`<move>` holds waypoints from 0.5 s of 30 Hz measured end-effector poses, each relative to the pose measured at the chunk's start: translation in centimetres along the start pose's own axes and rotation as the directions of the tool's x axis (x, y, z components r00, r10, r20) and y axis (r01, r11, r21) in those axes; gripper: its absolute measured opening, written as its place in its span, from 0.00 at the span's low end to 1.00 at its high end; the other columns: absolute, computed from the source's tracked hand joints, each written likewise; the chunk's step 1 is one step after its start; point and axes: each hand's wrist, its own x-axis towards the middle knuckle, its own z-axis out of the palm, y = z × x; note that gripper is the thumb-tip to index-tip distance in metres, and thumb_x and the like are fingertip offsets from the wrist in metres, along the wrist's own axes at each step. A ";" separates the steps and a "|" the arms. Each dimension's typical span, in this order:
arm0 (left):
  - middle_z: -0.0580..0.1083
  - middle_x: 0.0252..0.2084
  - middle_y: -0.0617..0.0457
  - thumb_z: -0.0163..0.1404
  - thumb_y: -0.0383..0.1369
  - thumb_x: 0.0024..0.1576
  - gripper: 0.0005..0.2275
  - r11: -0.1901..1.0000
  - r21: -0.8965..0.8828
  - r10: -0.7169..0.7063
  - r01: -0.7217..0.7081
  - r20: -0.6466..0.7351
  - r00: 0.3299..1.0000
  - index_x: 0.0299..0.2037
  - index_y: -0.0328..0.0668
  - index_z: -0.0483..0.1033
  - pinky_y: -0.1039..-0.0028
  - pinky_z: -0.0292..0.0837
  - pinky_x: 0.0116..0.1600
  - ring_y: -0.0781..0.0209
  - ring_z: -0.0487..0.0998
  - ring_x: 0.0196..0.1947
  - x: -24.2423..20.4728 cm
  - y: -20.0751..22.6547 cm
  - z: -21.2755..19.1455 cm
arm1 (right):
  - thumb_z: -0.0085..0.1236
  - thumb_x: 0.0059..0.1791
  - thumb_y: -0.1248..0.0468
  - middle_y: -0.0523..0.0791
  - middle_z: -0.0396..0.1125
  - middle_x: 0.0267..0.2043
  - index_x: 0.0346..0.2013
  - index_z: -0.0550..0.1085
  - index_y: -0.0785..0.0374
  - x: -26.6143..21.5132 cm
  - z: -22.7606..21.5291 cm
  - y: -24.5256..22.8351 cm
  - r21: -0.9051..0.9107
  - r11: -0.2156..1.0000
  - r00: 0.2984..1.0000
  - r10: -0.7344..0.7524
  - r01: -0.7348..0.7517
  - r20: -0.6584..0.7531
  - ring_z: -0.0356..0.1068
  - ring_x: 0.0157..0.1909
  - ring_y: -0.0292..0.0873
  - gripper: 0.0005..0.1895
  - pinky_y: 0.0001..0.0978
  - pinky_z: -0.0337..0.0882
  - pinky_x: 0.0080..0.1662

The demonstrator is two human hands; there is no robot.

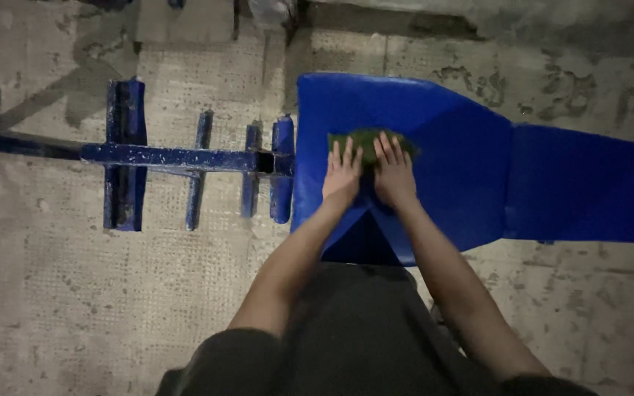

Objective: Wiping down a gym weight bench and machine frame with a cloth.

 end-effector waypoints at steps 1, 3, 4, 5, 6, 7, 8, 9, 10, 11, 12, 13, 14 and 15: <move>0.48 0.79 0.41 0.47 0.38 0.62 0.28 1.000 0.005 0.004 -0.004 0.003 1.000 0.74 0.48 0.60 0.49 0.50 0.75 0.31 0.48 0.77 -0.9 0.6 -0.8 | 0.44 0.56 0.58 0.43 0.35 0.83 0.79 0.48 0.54 -1.3 0.4 0.3 0.006 1.000 1.000 0.003 -0.003 -0.002 0.34 0.82 0.52 0.36 0.57 0.45 0.73; 0.46 0.79 0.39 0.47 0.39 0.62 0.28 0.993 0.074 0.082 -0.091 0.122 0.989 0.75 0.49 0.59 0.47 0.51 0.74 0.29 0.48 0.76 -3.1 2.4 -2.2 | 0.45 0.55 0.58 0.43 0.34 0.82 0.79 0.48 0.54 -4.4 1.1 1.1 -0.006 1.000 1.000 0.025 -0.025 -0.001 0.34 0.81 0.52 0.37 0.57 0.45 0.72; 0.46 0.79 0.39 0.47 0.39 0.62 0.28 0.993 0.071 0.085 -0.094 0.129 0.988 0.75 0.49 0.59 0.47 0.51 0.74 0.29 0.48 0.76 -2.8 3.0 -2.1 | 0.45 0.55 0.58 0.43 0.34 0.82 0.79 0.48 0.54 -4.5 0.8 1.3 -0.003 1.000 1.000 0.031 -0.031 0.005 0.34 0.81 0.52 0.37 0.57 0.45 0.72; 0.45 0.79 0.38 0.47 0.39 0.63 0.27 0.995 0.043 0.081 -0.087 0.127 0.989 0.74 0.50 0.59 0.45 0.51 0.75 0.28 0.48 0.76 -2.6 3.7 -1.9 | 0.45 0.54 0.58 0.43 0.34 0.82 0.78 0.48 0.53 -4.5 0.5 1.8 -0.013 0.999 0.998 0.050 -0.049 0.030 0.34 0.81 0.52 0.38 0.58 0.45 0.72; 0.45 0.79 0.38 0.46 0.40 0.64 0.26 0.997 0.015 0.078 -0.080 0.125 0.989 0.74 0.50 0.59 0.43 0.51 0.75 0.27 0.48 0.76 -2.3 4.4 -1.7 | 0.46 0.53 0.58 0.42 0.34 0.82 0.78 0.48 0.52 -4.5 0.2 2.3 -0.025 0.997 0.996 0.069 -0.068 0.055 0.34 0.81 0.51 0.38 0.58 0.45 0.72; 0.45 0.79 0.38 0.46 0.40 0.64 0.26 0.997 0.016 0.071 -0.074 0.129 0.989 0.74 0.50 0.59 0.43 0.51 0.75 0.27 0.48 0.76 -0.8 4.8 -1.0 | 0.46 0.53 0.58 0.42 0.34 0.82 0.78 0.48 0.52 -3.4 -0.6 2.9 -0.023 0.998 0.996 0.064 -0.063 0.060 0.34 0.81 0.51 0.38 0.58 0.45 0.72; 0.45 0.79 0.39 0.46 0.40 0.64 0.26 0.999 0.003 0.049 -0.049 0.099 0.994 0.74 0.52 0.59 0.43 0.51 0.75 0.28 0.47 0.76 0.7 5.2 -0.5 | 0.47 0.53 0.59 0.41 0.34 0.83 0.78 0.48 0.52 -2.4 -1.5 3.5 -0.019 0.997 0.996 0.070 -0.069 0.053 0.34 0.82 0.51 0.38 0.58 0.46 0.73; 0.44 0.79 0.41 0.46 0.40 0.64 0.26 1.000 -0.005 0.028 -0.028 0.060 0.998 0.74 0.53 0.60 0.44 0.50 0.75 0.29 0.47 0.76 2.6 5.2 -0.1 | 0.47 0.53 0.60 0.41 0.35 0.83 0.78 0.49 0.51 -0.8 -2.5 4.0 -0.014 0.997 0.997 0.073 -0.073 0.035 0.35 0.82 0.51 0.38 0.59 0.46 0.73; 0.44 0.79 0.41 0.46 0.40 0.64 0.26 1.000 0.000 0.025 -0.025 0.054 0.998 0.74 0.53 0.60 0.44 0.50 0.75 0.29 0.47 0.76 3.5 5.2 0.5 | 0.47 0.53 0.60 0.41 0.35 0.83 0.78 0.49 0.51 0.2 -2.2 4.7 -0.012 0.998 0.997 0.066 -0.066 0.030 0.35 0.82 0.51 0.38 0.59 0.46 0.73; 0.44 0.79 0.43 0.47 0.41 0.63 0.26 1.000 -0.026 -0.014 0.015 0.053 0.998 0.73 0.54 0.59 0.44 0.50 0.75 0.30 0.46 0.76 4.6 5.6 0.9 | 0.47 0.53 0.61 0.40 0.35 0.83 0.78 0.49 0.51 1.3 -2.3 5.6 -0.004 0.999 0.998 0.054 -0.054 0.013 0.36 0.82 0.51 0.38 0.59 0.47 0.73; 0.44 0.79 0.44 0.47 0.42 0.63 0.27 0.997 -0.052 -0.052 0.054 0.053 0.997 0.73 0.54 0.59 0.45 0.50 0.75 0.31 0.45 0.77 5.8 6.0 1.3 | 0.46 0.53 0.62 0.40 0.36 0.83 0.78 0.50 0.50 2.4 -2.4 6.7 0.003 0.999 0.999 0.043 -0.043 -0.004 0.37 0.83 0.51 0.38 0.59 0.48 0.73; 0.44 0.79 0.44 0.47 0.42 0.63 0.27 0.997 -0.053 -0.052 0.054 0.048 0.997 0.73 0.54 0.59 0.45 0.50 0.75 0.31 0.45 0.77 5.3 6.4 1.3 | 0.46 0.53 0.62 0.40 0.36 0.83 0.78 0.50 0.50 1.7 -2.5 7.0 0.001 0.999 0.999 0.041 -0.041 -0.007 0.37 0.83 0.51 0.38 0.59 0.48 0.73; 0.44 0.79 0.44 0.47 0.41 0.63 0.27 0.998 -0.046 -0.041 0.044 0.059 0.997 0.74 0.52 0.58 0.46 0.50 0.75 0.32 0.45 0.77 4.7 6.9 1.3 | 0.46 0.53 0.63 0.40 0.37 0.83 0.79 0.50 0.51 1.0 -2.6 7.3 0.009 1.000 0.999 0.026 -0.026 -0.025 0.37 0.83 0.51 0.39 0.59 0.49 0.73; 0.44 0.80 0.45 0.47 0.41 0.64 0.27 0.999 -0.035 -0.029 0.032 0.073 0.997 0.74 0.51 0.58 0.46 0.49 0.76 0.32 0.44 0.78 3.9 7.1 1.2 | 0.46 0.53 0.64 0.41 0.37 0.83 0.79 0.50 0.51 0.1 -2.5 7.4 0.023 1.000 0.999 0.013 -0.012 -0.042 0.38 0.82 0.52 0.39 0.59 0.49 0.73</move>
